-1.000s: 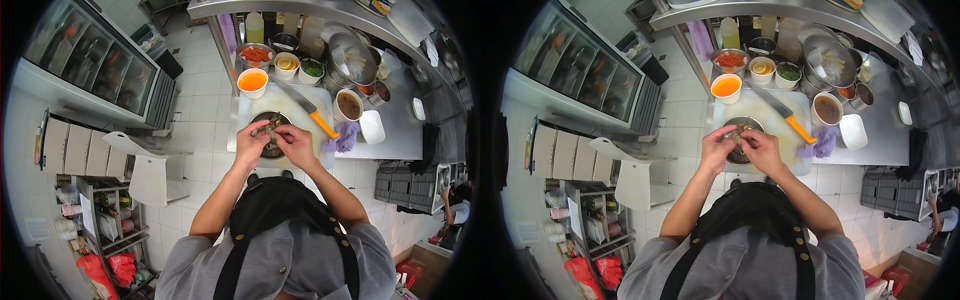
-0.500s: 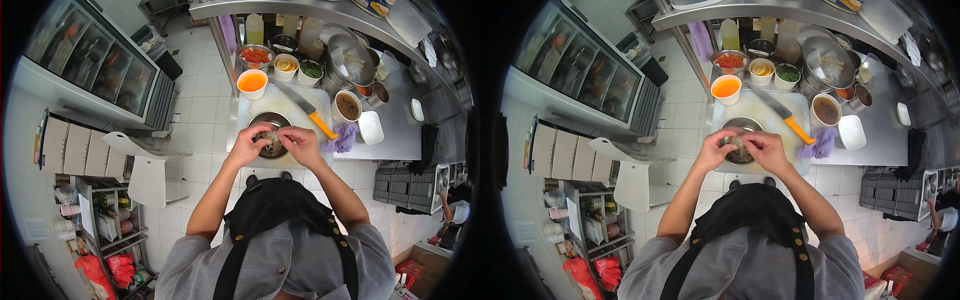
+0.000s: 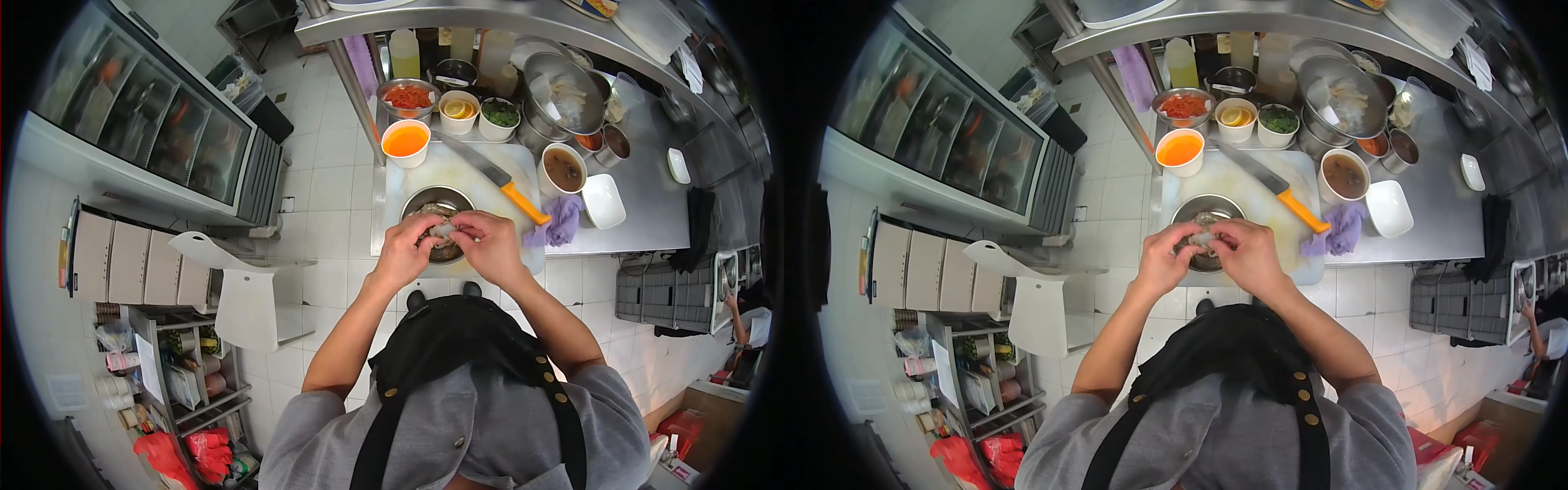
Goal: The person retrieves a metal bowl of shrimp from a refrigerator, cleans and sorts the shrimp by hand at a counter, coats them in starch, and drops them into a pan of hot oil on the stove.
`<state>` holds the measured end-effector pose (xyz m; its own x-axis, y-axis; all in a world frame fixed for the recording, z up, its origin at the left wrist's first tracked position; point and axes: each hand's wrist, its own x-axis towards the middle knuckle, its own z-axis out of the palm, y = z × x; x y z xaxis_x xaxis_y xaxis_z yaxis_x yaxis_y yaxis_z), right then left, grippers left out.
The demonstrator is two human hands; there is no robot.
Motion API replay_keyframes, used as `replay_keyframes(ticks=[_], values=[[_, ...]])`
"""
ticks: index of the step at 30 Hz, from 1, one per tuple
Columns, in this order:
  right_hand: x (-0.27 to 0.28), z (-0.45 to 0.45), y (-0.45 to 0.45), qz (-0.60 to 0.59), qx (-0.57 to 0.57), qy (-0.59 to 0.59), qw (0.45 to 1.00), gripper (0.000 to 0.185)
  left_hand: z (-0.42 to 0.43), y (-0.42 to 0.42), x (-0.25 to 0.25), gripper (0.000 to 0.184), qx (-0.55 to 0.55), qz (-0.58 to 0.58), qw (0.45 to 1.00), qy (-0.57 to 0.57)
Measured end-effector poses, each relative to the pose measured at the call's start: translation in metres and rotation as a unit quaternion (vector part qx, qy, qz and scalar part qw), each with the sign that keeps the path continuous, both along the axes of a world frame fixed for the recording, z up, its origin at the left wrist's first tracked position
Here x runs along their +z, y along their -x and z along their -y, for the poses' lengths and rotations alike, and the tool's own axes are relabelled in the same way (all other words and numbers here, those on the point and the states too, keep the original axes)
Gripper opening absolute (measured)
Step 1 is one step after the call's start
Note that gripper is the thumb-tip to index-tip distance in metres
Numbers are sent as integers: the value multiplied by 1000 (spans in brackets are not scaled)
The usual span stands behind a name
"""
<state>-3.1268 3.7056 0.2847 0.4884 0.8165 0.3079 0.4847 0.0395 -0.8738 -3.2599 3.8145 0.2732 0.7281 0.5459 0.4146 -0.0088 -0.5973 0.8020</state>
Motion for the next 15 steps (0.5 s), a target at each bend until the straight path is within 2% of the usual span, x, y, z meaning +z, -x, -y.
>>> replay_keyframes(ticks=[2,6,8,15], values=[[-10,-1,1,-39,-9,0,999,17,1,2,0,33,-6,19,999,-49],[-15,-4,3,-109,-22,13,994,18,0,2,2,35,-22,15,999,-48],[-15,-6,2,-145,-20,63,987,16,-1,1,-2,35,-26,35,995,-95],[-13,-12,8,-202,-26,-17,979,11,-6,-4,3,35,-13,40,992,-117]])
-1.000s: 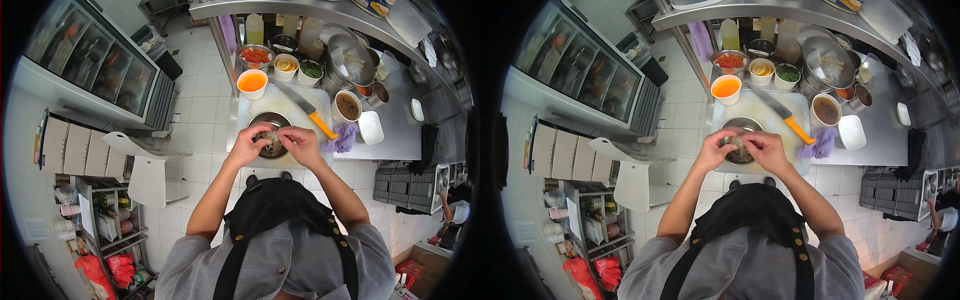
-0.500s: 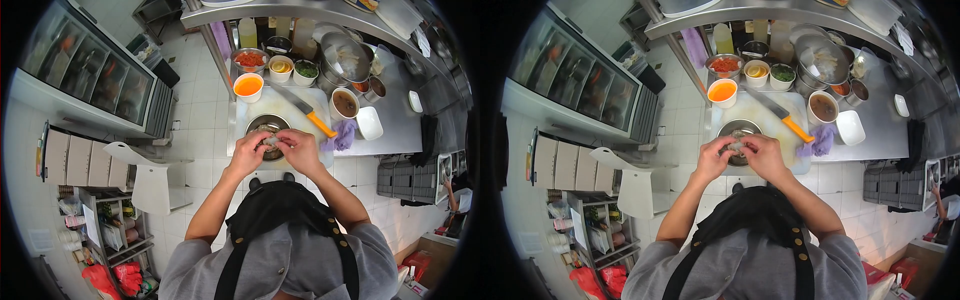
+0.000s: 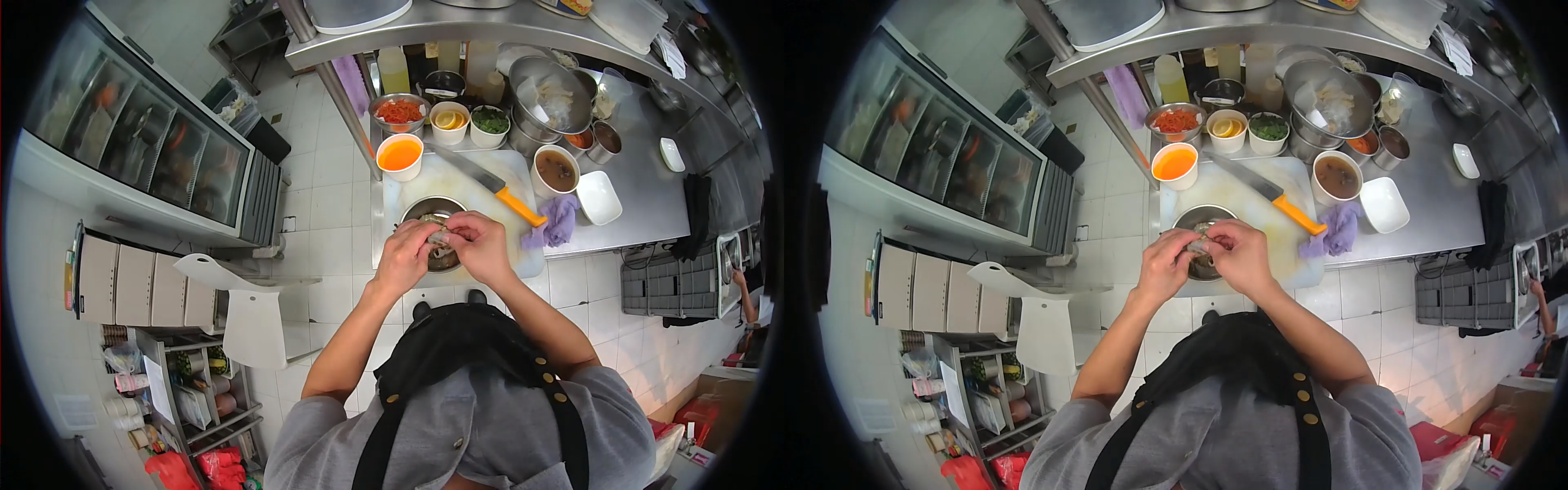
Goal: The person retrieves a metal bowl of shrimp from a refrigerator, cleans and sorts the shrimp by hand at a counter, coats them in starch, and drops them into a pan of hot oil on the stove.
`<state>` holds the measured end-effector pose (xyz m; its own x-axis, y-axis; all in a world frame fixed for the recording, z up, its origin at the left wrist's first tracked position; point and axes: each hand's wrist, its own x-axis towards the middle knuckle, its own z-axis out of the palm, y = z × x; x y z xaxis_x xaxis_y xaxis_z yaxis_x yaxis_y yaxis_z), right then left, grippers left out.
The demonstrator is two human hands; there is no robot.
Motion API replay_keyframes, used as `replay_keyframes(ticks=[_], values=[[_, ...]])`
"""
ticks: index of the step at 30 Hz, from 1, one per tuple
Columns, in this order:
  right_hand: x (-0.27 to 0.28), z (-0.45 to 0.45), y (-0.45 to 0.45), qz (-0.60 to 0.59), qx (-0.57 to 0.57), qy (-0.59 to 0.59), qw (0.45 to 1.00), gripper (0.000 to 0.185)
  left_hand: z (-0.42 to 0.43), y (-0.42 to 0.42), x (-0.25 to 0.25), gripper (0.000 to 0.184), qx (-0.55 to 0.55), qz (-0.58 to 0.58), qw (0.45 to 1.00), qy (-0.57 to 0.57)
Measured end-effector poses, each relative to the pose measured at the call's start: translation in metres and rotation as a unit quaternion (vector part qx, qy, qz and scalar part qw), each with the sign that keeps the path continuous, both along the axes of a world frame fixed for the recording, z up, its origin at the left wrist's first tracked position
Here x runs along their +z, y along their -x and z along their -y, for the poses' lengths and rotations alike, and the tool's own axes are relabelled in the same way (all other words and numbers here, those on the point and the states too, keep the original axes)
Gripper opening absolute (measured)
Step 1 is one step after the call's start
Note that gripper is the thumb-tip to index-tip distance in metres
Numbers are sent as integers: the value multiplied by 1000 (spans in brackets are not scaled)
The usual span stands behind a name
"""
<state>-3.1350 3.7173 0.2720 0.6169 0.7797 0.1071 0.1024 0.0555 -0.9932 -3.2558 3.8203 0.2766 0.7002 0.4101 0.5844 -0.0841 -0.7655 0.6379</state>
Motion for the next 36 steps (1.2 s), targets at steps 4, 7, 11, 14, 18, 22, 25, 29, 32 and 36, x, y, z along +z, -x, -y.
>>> replay_keyframes(ticks=[4,7,11,14,18,22,25,29,32,36], values=[[-9,-5,-5,43,1,-15,999,11,-6,-4,1,34,-11,10,1000,-16],[-9,-4,-9,104,3,-7,995,12,-6,-4,7,34,-12,3,1000,-13],[6,-3,-2,183,-54,-43,981,16,-5,-6,7,32,-1,7,1000,-8],[3,-5,-5,141,-41,-51,988,17,-6,-9,10,31,-10,13,1000,-23],[-8,-11,-9,37,-34,-96,994,13,-9,-12,11,31,-23,13,999,-29],[-3,-5,-9,167,-25,-47,984,13,-12,-15,9,29,-12,4,1000,-26],[-3,-3,-11,214,-3,-78,974,14,-12,-13,10,28,-3,-17,1000,9],[4,-2,-11,241,-36,-119,963,19,-12,-11,15,31,-15,-30,998,44],[9,-2,-12,254,-29,-108,961,17,-11,-12,14,31,-13,-33,999,31],[8,-4,-19,297,-8,-121,947,14,-11,-13,17,27,-5,-39,999,12]])
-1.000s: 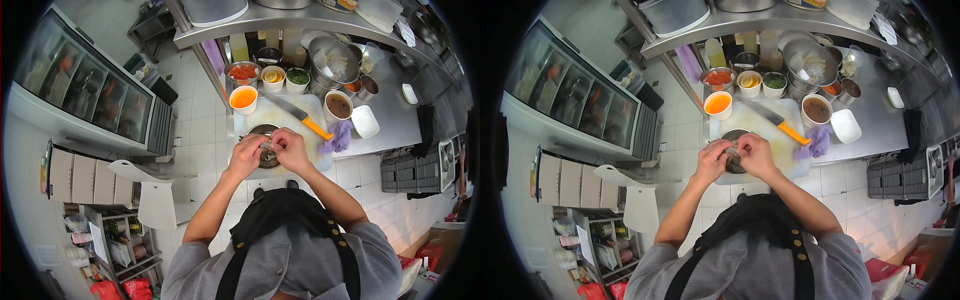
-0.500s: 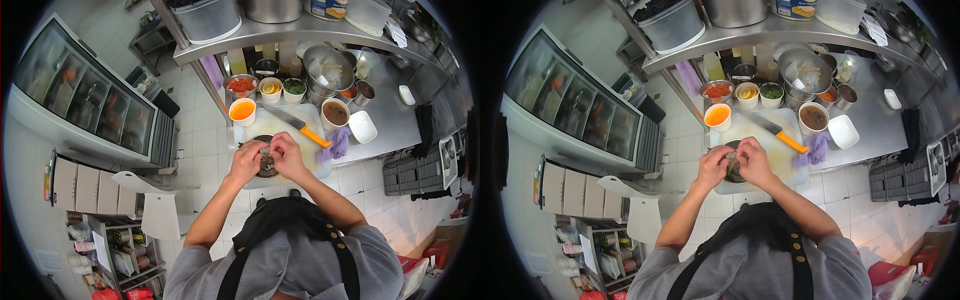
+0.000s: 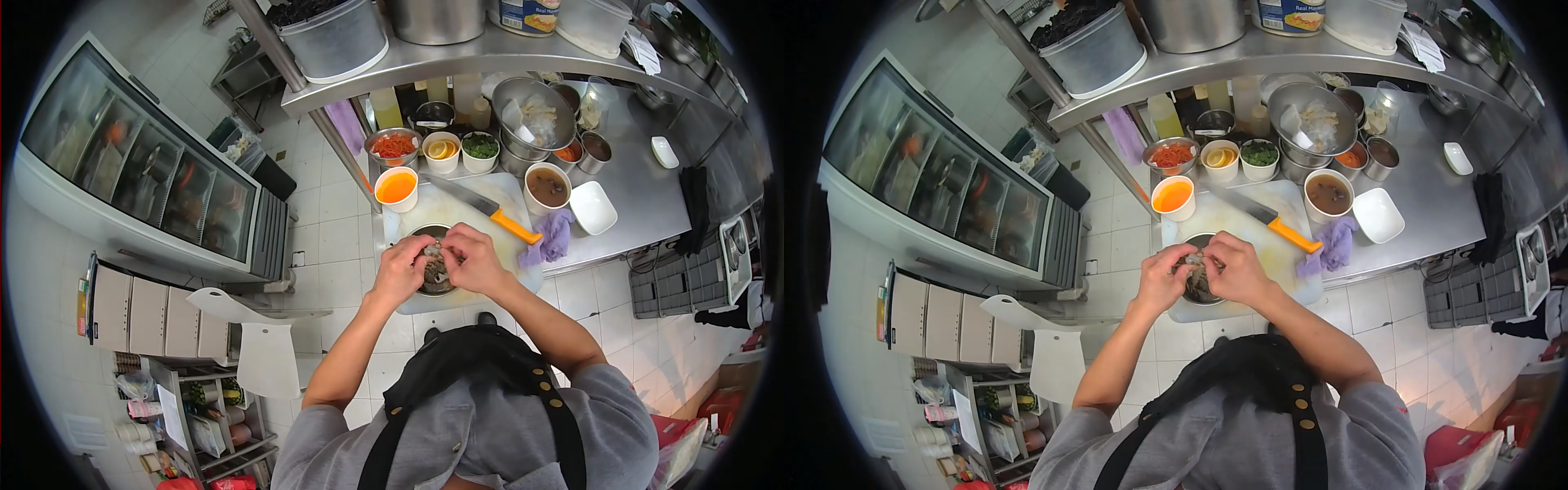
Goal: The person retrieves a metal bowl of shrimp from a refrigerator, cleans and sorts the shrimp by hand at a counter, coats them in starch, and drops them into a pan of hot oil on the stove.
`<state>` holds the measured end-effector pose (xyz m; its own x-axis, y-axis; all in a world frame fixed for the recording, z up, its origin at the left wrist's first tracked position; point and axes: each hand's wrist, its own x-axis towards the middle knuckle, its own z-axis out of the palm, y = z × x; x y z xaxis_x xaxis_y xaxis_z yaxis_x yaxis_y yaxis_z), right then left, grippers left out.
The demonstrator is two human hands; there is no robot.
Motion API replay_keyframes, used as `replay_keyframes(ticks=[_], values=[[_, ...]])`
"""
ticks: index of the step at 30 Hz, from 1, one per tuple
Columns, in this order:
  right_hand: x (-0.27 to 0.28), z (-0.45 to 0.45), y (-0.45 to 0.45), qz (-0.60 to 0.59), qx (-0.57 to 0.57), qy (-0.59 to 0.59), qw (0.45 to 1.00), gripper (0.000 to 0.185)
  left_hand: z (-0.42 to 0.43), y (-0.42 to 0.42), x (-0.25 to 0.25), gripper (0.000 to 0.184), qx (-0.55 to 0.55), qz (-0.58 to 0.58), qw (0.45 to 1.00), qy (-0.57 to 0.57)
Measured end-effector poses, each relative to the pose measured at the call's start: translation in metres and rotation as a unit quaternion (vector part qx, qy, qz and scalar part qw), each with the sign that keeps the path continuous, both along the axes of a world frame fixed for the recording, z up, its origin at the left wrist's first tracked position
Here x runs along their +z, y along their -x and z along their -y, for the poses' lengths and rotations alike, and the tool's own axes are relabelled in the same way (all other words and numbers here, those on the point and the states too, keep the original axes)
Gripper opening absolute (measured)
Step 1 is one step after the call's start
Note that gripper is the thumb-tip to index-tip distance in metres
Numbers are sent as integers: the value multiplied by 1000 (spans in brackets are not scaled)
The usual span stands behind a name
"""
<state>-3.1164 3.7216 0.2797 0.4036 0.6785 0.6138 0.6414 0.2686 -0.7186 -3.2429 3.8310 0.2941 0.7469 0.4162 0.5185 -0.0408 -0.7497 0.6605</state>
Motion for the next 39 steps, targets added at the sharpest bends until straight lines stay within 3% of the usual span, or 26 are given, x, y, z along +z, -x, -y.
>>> replay_keyframes(ticks=[3,6,7,8,9,11,14,17,18,20,21,23,24,25,26,27,28,29,31,35,37,39], values=[[3,-1,-3,11,5,9,1000,13,0,1,4,27,-3,-5,1000,-14],[0,-1,-6,-86,-3,20,996,8,-2,2,0,31,7,-12,996,83],[-6,-2,-7,-86,-1,20,996,8,-6,1,-9,31,0,31,982,189],[-13,-4,-8,-190,-16,19,982,7,-7,0,-12,31,-7,75,953,292],[-18,-5,-10,-292,-30,18,956,6,-8,0,-15,31,-5,76,953,293],[-24,-3,-17,-297,-32,22,954,4,-11,3,-18,31,-21,155,916,370],[-22,0,-39,-177,-96,34,979,4,-14,12,-22,33,30,193,882,430],[2,2,-62,-176,-110,5,978,4,-17,12,-26,33,21,275,844,459],[23,4,-72,-124,-146,-34,981,4,-17,12,-28,33,15,278,841,463],[71,12,-90,-77,-212,-111,968,5,-18,13,-35,32,20,111,895,432],[89,14,-102,-82,-239,-153,956,6,-20,4,-43,32,10,116,895,431],[63,-7,-184,68,-336,-66,937,22,-19,-9,-63,31,-8,-60,943,329],[44,-9,-214,97,-358,26,928,33,-17,-17,-55,29,33,-182,954,236],[30,-9,-238,127,-378,111,910,44,-13,-18,-57,29,22,-181,955,233],[25,-2,-253,151,-378,62,911,57,-16,-24,-59,29,10,-124,987,105],[39,8,-249,78,-369,36,925,52,-16,-34,-59,29,-5,-62,998,-22],[32,14,-262,72,-393,-8,917,46,-10,-40,-47,29,-4,-91,995,34],[24,28,-275,46,-385,0,922,39,-7,-55,-39,30,-13,-55,998,-8],[25,55,-282,-33,-340,-10,940,38,26,-91,23,30,-65,-95,987,116],[59,134,-266,-296,-259,-91,915,32,104,-198,135,27,-264,56,963,-1],[66,194,-263,-262,-267,-94,922,24,143,-273,185,21,-319,69,945,-4],[56,275,-273,-231,-313,1,921,18,178,-365,225,18,-307,31,951,-6]])
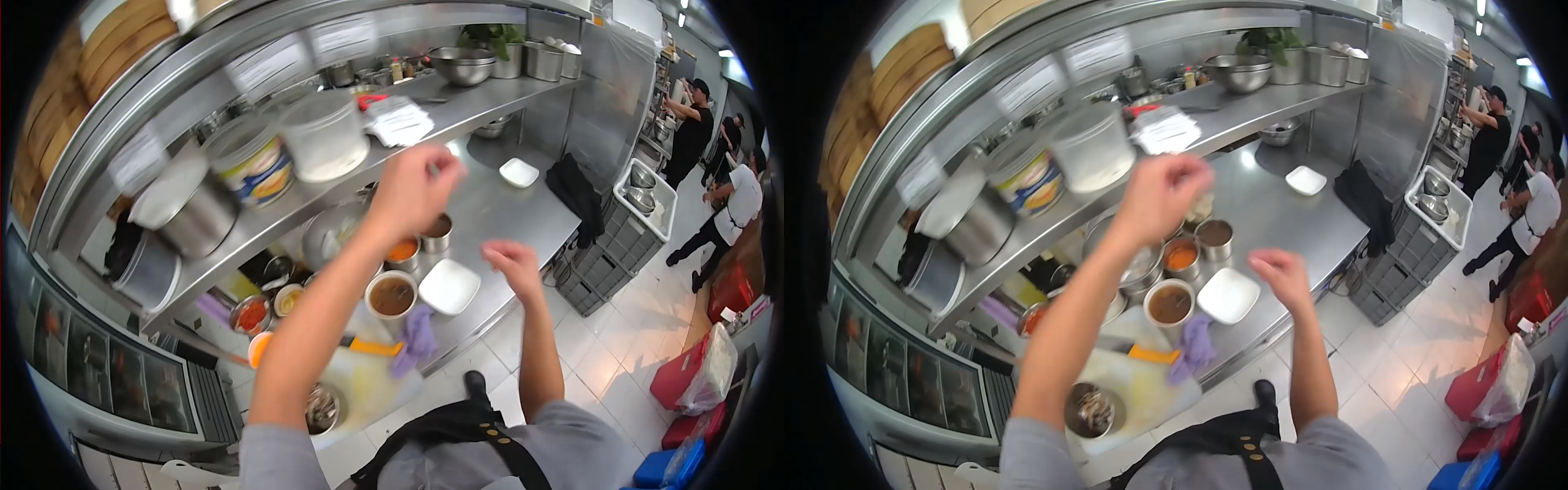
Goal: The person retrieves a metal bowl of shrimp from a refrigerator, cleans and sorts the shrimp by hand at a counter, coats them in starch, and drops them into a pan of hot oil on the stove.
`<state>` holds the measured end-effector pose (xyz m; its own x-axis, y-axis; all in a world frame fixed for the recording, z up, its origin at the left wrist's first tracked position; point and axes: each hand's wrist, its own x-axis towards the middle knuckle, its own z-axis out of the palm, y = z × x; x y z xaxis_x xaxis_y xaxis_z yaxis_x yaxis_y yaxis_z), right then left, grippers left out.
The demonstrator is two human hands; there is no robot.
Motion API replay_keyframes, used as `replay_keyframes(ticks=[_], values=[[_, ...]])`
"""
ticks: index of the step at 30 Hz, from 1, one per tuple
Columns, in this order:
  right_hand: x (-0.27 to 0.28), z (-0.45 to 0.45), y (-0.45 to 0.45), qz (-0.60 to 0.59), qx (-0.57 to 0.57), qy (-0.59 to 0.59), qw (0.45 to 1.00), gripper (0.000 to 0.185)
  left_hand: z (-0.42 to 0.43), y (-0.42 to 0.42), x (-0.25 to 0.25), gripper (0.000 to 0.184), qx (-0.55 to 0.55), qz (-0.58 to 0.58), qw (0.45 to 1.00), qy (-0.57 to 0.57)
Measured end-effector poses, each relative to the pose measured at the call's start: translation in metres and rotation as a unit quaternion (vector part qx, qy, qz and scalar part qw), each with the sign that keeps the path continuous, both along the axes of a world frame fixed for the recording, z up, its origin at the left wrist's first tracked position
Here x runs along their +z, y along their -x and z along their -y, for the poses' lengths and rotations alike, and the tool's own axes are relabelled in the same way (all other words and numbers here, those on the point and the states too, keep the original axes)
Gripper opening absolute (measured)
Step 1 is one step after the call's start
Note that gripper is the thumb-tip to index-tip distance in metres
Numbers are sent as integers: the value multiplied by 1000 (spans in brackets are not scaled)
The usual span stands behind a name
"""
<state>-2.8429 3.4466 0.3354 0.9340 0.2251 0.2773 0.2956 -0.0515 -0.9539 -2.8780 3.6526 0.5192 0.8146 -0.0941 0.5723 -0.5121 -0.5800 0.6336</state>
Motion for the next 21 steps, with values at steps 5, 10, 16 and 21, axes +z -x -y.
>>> replay_keyframes(ticks=[5,10,16,21], values=[[-157,206,-35,150,-204,409,877,58,45,-232,69,29,283,3,957,-72],[-284,333,19,-311,-96,442,836,91,-35,-409,62,22,419,-40,907,14],[-361,347,59,-382,35,496,779,73,8,-380,95,9,396,-207,889,105],[-319,312,-11,-304,65,393,865,73,2,-382,97,14,370,-181,908,78]])
